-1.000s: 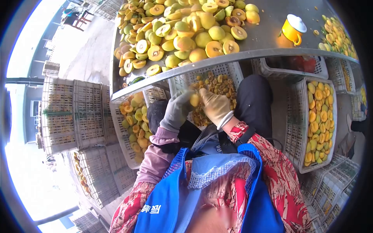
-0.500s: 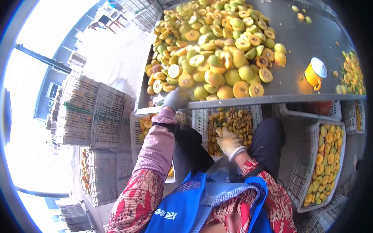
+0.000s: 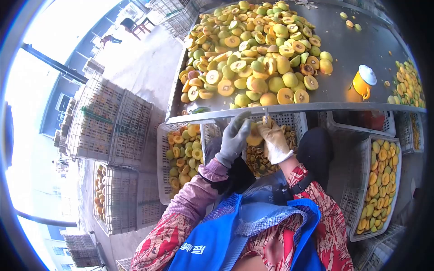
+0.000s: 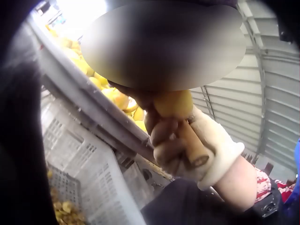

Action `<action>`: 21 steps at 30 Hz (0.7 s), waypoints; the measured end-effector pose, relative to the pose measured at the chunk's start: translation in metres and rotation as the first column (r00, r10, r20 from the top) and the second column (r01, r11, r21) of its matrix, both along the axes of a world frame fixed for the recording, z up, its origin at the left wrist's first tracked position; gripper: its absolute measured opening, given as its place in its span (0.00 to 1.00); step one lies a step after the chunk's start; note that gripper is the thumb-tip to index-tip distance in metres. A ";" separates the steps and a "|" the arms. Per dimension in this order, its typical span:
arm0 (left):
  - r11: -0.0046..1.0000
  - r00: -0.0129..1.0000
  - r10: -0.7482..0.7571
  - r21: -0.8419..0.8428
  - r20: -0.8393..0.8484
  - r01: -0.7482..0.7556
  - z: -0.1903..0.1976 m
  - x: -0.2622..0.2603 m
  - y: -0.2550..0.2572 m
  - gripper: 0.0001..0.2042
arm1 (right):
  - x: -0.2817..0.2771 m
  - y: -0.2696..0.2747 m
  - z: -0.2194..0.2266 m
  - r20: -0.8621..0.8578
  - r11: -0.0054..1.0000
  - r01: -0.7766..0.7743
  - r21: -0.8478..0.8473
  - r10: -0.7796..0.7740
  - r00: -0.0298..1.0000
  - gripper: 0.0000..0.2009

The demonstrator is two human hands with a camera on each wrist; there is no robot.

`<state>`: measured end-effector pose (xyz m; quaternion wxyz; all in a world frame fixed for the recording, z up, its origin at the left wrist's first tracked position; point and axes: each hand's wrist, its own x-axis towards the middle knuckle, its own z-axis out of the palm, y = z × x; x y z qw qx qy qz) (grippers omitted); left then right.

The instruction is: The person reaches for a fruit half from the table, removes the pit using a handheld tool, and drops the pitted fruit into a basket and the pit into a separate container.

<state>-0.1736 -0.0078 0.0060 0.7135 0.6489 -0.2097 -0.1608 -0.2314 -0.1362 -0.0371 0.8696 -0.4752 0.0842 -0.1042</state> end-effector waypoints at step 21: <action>0.878 0.820 0.112 -0.331 -0.562 -0.346 -0.058 -0.003 0.011 0.26 | -0.021 0.037 0.017 -0.566 0.375 -0.505 -0.777 -0.068 0.821 0.19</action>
